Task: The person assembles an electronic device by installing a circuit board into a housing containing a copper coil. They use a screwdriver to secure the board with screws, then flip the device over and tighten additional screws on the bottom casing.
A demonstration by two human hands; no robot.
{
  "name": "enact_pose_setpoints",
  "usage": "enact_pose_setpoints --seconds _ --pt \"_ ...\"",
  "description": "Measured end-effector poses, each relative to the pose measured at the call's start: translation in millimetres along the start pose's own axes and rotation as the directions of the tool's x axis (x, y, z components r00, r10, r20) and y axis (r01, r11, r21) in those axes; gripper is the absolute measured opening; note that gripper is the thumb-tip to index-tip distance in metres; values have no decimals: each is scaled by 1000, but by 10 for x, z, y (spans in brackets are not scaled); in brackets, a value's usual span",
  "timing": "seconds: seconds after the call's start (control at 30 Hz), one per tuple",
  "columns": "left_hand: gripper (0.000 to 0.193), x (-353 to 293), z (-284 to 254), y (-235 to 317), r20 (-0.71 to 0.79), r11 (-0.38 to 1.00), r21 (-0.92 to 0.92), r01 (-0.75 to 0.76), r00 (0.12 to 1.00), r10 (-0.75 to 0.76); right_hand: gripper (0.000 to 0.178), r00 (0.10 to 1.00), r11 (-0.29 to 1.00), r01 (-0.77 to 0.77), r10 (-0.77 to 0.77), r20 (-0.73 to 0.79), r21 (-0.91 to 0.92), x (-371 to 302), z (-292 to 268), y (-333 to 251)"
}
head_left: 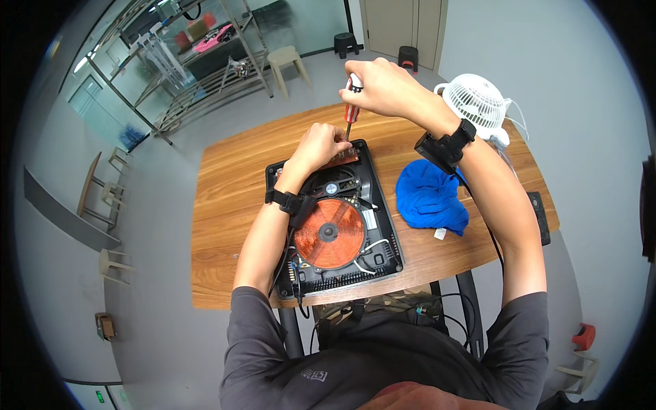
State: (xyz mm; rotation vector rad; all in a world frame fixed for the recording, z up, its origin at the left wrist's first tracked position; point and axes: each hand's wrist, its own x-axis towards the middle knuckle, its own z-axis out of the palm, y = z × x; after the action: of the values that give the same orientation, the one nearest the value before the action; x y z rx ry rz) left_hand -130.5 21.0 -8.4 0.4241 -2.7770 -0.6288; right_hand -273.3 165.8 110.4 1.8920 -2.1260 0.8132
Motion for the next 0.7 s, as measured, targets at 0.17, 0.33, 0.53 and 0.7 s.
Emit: enact_pose_setpoints --seconds 0.17,0.33,0.53,0.7 --pt "22 83 -67 72 -28 1000 -14 -19 999 18 37 1000 1000 17 -17 25 -5 75 -80 24" --pt "21 176 -36 52 -30 998 -4 -64 998 64 37 999 1000 26 -26 24 -14 119 -53 107" --pt "21 239 40 -67 59 999 10 -53 997 52 39 993 999 -11 15 120 -33 165 56 117" --pt "23 339 104 -204 102 997 48 -54 994 49 38 985 999 8 -2 175 -36 292 147 166"
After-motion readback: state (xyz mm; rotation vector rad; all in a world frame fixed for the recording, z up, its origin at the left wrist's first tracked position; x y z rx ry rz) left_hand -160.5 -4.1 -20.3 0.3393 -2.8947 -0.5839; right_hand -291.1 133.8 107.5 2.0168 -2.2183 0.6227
